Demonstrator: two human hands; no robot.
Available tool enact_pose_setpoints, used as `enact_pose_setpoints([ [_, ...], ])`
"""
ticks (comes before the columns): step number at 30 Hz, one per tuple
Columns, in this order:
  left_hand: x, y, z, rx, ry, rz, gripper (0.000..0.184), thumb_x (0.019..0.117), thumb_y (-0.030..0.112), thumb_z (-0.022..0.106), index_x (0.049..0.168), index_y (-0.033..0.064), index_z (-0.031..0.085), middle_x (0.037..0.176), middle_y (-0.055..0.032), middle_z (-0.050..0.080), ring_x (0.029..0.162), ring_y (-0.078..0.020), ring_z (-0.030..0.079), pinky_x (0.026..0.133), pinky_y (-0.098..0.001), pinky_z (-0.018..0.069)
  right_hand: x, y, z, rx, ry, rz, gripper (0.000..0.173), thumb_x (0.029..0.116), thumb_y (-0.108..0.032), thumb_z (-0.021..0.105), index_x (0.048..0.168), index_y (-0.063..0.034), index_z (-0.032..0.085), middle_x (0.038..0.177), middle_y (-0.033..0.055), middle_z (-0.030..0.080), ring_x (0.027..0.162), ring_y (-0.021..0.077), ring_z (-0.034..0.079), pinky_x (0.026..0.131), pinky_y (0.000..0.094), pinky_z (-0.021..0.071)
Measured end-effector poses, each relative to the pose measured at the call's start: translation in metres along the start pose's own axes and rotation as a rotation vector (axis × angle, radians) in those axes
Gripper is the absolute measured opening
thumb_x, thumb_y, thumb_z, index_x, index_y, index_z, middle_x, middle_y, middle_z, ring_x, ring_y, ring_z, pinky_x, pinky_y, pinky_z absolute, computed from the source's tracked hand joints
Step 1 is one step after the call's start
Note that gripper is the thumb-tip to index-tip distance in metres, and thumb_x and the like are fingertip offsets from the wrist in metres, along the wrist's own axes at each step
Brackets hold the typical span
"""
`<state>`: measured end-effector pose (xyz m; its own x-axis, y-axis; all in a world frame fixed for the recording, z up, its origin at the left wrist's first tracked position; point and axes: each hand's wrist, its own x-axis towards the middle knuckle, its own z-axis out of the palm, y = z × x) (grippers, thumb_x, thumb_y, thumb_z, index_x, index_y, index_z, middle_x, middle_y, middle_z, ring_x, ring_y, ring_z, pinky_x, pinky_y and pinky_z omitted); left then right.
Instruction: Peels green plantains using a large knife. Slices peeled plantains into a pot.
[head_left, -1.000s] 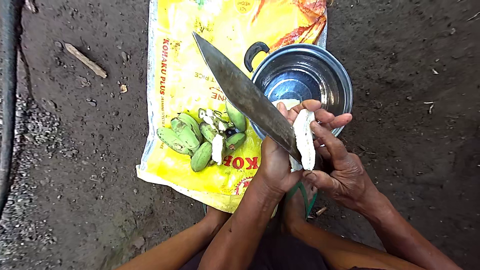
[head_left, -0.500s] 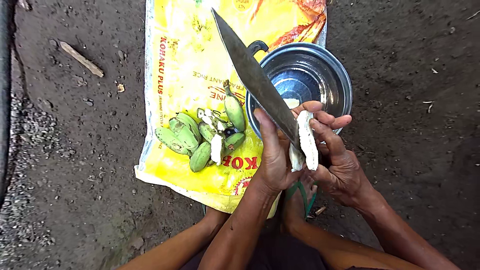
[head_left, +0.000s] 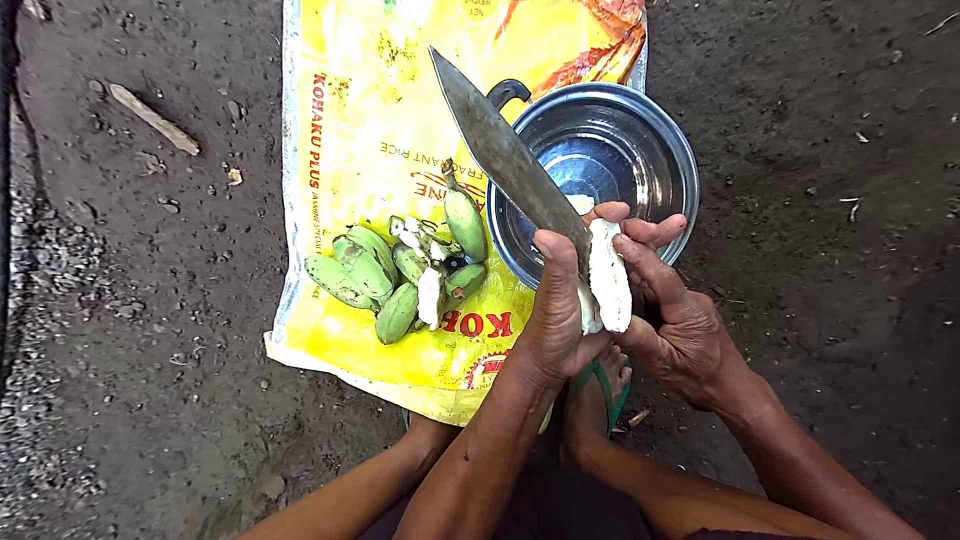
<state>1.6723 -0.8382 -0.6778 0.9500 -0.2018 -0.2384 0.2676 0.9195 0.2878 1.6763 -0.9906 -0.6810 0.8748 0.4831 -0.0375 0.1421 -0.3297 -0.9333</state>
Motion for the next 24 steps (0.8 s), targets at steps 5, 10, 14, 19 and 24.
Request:
enact_pose_setpoints([
  [5, 0.000, 0.004, -0.001, -0.049, -0.011, -0.026, 0.059, 0.0909, 0.068, 0.058, 0.122, 0.0189, 0.064, 0.122, -0.0082, 0.069, 0.119, -0.0221, 0.065, 0.094, -0.0355, 0.0570, 0.001, 0.002, -0.005, -0.044, 0.002, 0.004, 0.059, 0.1031, -0.039, 0.056, 0.153, -0.0080, 0.046, 0.104, 0.0028, 0.070, 0.084, -0.0046, 0.061, 0.074, 0.0139, 0.0522],
  [10, 0.002, 0.008, -0.003, 0.031, 0.067, -0.069, 0.060, 0.0940, 0.071, 0.049, 0.119, 0.0186, 0.064, 0.118, -0.0072, 0.070, 0.112, -0.0195, 0.068, 0.087, -0.0328, 0.0592, 0.001, 0.003, -0.005, -0.044, -0.019, 0.072, 0.057, 0.1029, -0.038, 0.056, 0.152, -0.0094, 0.047, 0.096, -0.0005, 0.069, 0.078, -0.0052, 0.060, 0.070, 0.0140, 0.0527],
  [14, 0.004, 0.010, -0.003, 0.031, 0.167, -0.121, 0.064, 0.1000, 0.070, 0.034, 0.116, 0.0157, 0.065, 0.118, -0.0094, 0.071, 0.113, -0.0205, 0.068, 0.086, -0.0333, 0.0593, 0.004, 0.007, -0.005, -0.091, -0.025, 0.104, 0.055, 0.1027, -0.038, 0.056, 0.150, -0.0100, 0.051, 0.092, -0.0018, 0.069, 0.073, -0.0067, 0.057, 0.067, 0.0119, 0.0495],
  [19, 0.010, 0.017, -0.011, 0.036, 0.366, -0.199, 0.057, 0.1057, 0.059, 0.035, 0.119, 0.0101, 0.062, 0.116, -0.0104, 0.069, 0.107, -0.0198, 0.069, 0.088, -0.0330, 0.0590, 0.009, 0.008, -0.004, 0.374, -0.121, 0.462, 0.053, 0.1050, -0.037, 0.048, 0.154, -0.0199, 0.043, 0.081, -0.0040, 0.064, 0.054, 0.0022, 0.053, 0.050, 0.0176, 0.0470],
  [24, 0.011, 0.036, -0.023, 0.161, 0.454, -0.139, 0.051, 0.1096, 0.044, 0.022, 0.134, 0.0129, 0.054, 0.128, -0.0090, 0.066, 0.120, -0.0215, 0.064, 0.098, -0.0399, 0.0540, 0.015, 0.011, -0.012, 0.866, -0.151, 0.722, 0.036, 0.1095, -0.044, 0.030, 0.108, -0.0134, 0.050, 0.073, 0.0008, 0.061, 0.047, 0.0038, 0.050, 0.047, 0.0155, 0.0460],
])
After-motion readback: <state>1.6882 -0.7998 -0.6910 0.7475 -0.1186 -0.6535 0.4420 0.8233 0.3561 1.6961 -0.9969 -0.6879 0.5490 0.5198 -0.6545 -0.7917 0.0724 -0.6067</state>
